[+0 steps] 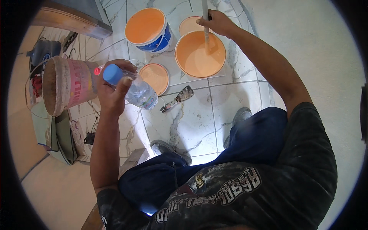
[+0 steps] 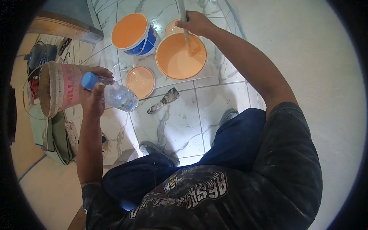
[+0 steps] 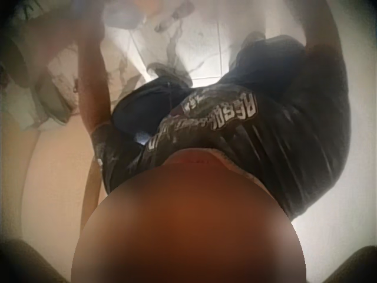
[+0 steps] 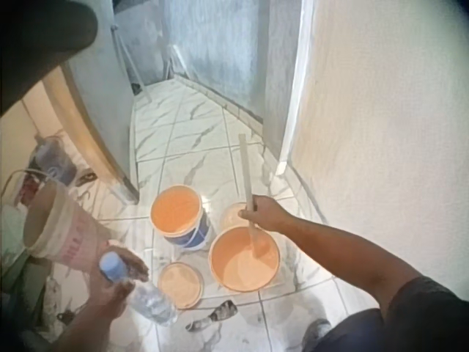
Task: The person mixes orange paint in a bucket using a plastic pipe, adding water from a plastic bottle to achieve the desired consistency.
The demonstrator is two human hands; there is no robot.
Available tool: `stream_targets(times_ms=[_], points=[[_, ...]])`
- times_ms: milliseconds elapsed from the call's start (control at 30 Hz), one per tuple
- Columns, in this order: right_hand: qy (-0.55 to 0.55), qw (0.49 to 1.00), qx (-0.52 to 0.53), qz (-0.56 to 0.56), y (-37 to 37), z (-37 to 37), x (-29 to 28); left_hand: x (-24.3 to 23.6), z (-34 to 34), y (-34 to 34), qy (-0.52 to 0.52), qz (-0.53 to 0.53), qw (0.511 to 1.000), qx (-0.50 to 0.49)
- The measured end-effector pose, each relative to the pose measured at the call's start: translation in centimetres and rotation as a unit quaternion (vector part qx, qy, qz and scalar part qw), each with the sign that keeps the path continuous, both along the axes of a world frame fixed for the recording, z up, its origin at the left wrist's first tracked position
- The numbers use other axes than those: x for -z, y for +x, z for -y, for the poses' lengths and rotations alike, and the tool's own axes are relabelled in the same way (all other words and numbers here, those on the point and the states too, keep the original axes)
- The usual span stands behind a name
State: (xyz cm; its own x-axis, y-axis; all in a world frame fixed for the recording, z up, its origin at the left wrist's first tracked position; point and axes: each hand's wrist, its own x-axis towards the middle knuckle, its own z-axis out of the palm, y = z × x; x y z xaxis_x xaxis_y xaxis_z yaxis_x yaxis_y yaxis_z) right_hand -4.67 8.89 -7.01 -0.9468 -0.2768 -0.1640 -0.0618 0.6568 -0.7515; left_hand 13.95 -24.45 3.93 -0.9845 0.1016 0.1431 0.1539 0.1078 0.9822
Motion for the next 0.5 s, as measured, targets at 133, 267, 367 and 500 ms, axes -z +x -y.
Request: stream_targets(times_ms=[133, 267, 367, 500], points=[[-0.04, 0.999, 0.014, 0.002, 0.5, -0.3, 0.2, 0.0, -1.0, 0.3, -0.035, 0.02, 0.999, 0.007], [-0.03, 0.999, 0.006, 0.018, 0.6, -1.1, 0.6, 0.1, -1.5, 0.5, -0.056, 0.033, 0.998, 0.007], [-0.008, 1.0, 0.015, -0.009, 0.6, -2.0, -0.3, 0.1, -1.9, 0.7, -0.056, 0.033, 0.998, 0.013], [-0.016, 1.0, 0.017, -0.018, 2.6, -2.2, -6.9, 0.3, -1.3, 1.4, -0.044, 0.035, 0.998, 0.01]])
